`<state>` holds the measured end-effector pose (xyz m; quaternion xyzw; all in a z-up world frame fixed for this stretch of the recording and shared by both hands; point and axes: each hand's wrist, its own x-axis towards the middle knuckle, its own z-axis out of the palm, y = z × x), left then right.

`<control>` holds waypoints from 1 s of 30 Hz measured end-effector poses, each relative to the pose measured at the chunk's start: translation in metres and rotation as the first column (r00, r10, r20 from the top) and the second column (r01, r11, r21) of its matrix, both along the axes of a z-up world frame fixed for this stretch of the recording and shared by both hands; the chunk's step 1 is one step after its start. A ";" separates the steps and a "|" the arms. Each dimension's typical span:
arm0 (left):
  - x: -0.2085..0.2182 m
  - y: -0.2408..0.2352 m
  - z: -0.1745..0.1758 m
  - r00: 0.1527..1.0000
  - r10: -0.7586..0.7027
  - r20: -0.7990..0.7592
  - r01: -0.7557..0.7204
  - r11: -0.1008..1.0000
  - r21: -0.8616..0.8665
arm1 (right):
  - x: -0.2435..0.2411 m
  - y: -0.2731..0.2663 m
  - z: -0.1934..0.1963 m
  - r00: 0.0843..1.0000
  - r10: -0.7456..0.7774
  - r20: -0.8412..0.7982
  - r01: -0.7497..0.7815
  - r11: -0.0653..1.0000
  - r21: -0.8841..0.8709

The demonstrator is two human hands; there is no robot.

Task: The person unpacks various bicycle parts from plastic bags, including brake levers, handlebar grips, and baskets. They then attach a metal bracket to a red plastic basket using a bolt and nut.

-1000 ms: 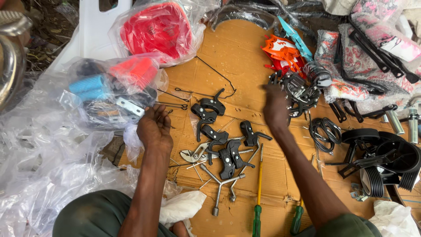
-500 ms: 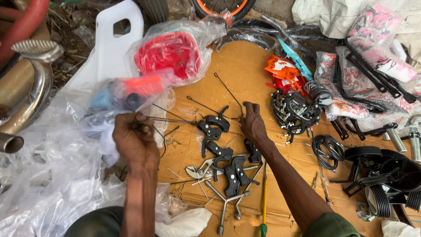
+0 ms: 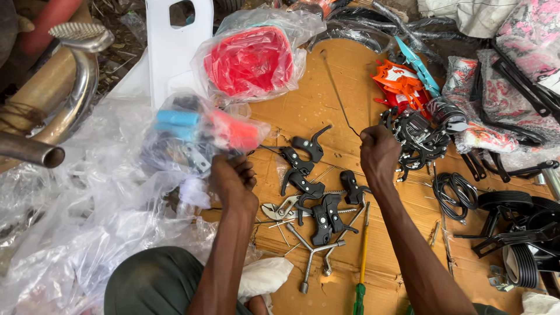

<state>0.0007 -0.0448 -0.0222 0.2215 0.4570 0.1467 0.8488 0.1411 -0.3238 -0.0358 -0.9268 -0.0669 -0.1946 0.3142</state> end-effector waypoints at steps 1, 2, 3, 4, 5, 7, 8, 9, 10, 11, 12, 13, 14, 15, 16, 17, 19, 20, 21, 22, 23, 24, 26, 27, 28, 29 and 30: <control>0.001 -0.002 0.005 0.998 -0.068 0.010 0.067 0.993 0.094 | -0.015 -0.002 0.013 1.000 0.028 -0.003 -0.028 0.999 -0.024; 0.003 -0.003 0.010 0.991 -0.137 0.013 0.132 0.974 0.187 | -0.033 -0.002 0.023 0.998 0.056 -0.032 -0.057 0.998 -0.027; 0.003 -0.003 0.017 0.978 -0.207 0.012 0.195 0.939 0.283 | -0.053 0.002 0.029 0.995 0.082 -0.057 -0.083 0.996 -0.025; 0.002 -0.003 0.022 0.977 -0.207 0.055 0.174 0.917 0.359 | -0.075 0.008 0.033 0.991 0.107 -0.083 -0.109 0.994 -0.022; 0.002 -0.003 0.027 0.973 -0.210 0.101 0.148 0.891 0.430 | -0.094 0.015 0.036 0.976 0.164 -0.140 -0.169 0.985 -0.023; 0.002 0.001 0.033 0.967 -0.135 0.214 -0.003 0.838 0.546 | -0.133 0.028 0.038 0.932 0.334 -0.138 -0.348 0.933 -0.090; 0.002 0.009 0.035 0.956 -0.059 0.287 -0.125 0.804 0.582 | -0.146 0.036 0.040 0.890 0.447 -0.089 -0.455 0.875 -0.165; 0.001 0.017 0.036 0.933 0.008 0.359 -0.240 0.757 0.607 | -0.159 0.042 0.041 0.837 0.455 -0.305 -0.510 0.851 -0.130; 0.000 0.025 0.035 0.921 0.047 0.386 -0.285 0.758 0.587 | -0.166 0.047 0.044 0.739 0.445 -0.505 -0.555 0.828 -0.082; -0.002 0.034 0.033 0.908 0.089 0.409 -0.329 0.757 0.564 | -0.169 0.050 0.048 0.665 0.555 -0.500 -0.668 0.741 -0.065; -0.002 0.040 0.031 0.893 0.131 0.431 -0.372 0.755 0.541 | -0.168 0.053 0.052 0.575 0.654 -0.492 -0.768 0.638 -0.050; -0.003 0.043 0.027 0.912 0.139 0.385 -0.357 0.730 0.583 | -0.165 0.056 0.056 0.470 0.737 -0.486 -0.853 0.521 -0.034; -0.003 0.043 0.024 0.929 0.149 0.339 -0.340 0.704 0.623 | -0.158 0.061 0.059 0.540 0.655 -0.529 -0.778 0.628 -0.017; -0.001 0.044 0.024 0.941 0.160 0.298 -0.324 0.677 0.661 | -0.147 0.069 0.061 0.599 0.565 -0.568 -0.691 0.723 -0.009; 0.001 0.040 0.024 0.954 0.145 0.262 -0.288 0.676 0.678 | -0.132 0.079 0.062 0.644 0.467 -0.606 -0.592 0.806 -0.008; 0.003 0.033 0.023 0.966 0.131 0.224 -0.253 0.675 0.693 | -0.113 0.091 0.061 0.749 0.464 -0.474 -0.516 0.856 0.023; 0.007 0.024 0.024 0.988 0.153 0.031 -0.113 0.562 0.819 | -0.064 0.116 0.056 0.896 0.371 -0.243 -0.370 0.928 0.052; 0.007 0.022 0.024 0.971 0.209 -0.118 0.013 0.444 0.896 | -0.038 0.129 0.052 0.925 0.368 -0.090 -0.363 0.929 0.065; 0.006 0.021 0.023 0.924 0.281 -0.259 0.161 0.326 0.931 | -0.015 0.138 0.045 0.933 0.355 0.058 -0.359 0.930 0.078; 0.006 0.022 0.022 0.924 0.321 -0.206 0.121 0.266 0.956 | 0.008 0.147 0.037 0.949 0.315 0.003 -0.314 0.942 0.118; 0.004 0.025 0.020 0.920 0.360 -0.155 0.084 0.205 0.975 | 0.027 0.155 0.028 0.958 0.280 -0.057 -0.269 0.951 0.154; 0.002 0.030 0.018 0.913 0.395 -0.101 0.048 0.142 0.989 | 0.042 0.160 0.019 0.924 0.382 -0.036 -0.373 0.916 0.146; -0.001 0.045 0.017 0.916 0.402 0.014 -0.035 0.044 0.998 | 0.057 0.174 0.003 0.820 0.573 0.012 -0.569 0.812 0.128; -0.002 0.054 0.018 0.914 0.399 0.076 -0.080 -0.005 0.997 | 0.054 0.180 -0.004 0.800 0.599 -0.041 -0.600 0.800 -0.016; -0.005 0.066 0.018 0.903 0.430 0.009 -0.038 0.058 0.998 | 0.045 0.188 -0.011 0.781 0.617 -0.097 -0.624 0.765 -0.158; -0.008 0.078 0.017 0.889 0.454 -0.063 0.006 0.126 0.992 | 0.031 0.193 -0.017 0.766 0.622 -0.160 -0.639 0.710 -0.296; -0.009 0.085 0.017 0.871 0.471 -0.136 0.048 0.195 0.980 | 0.013 0.197 -0.021 0.800 0.579 -0.161 -0.599 0.786 -0.153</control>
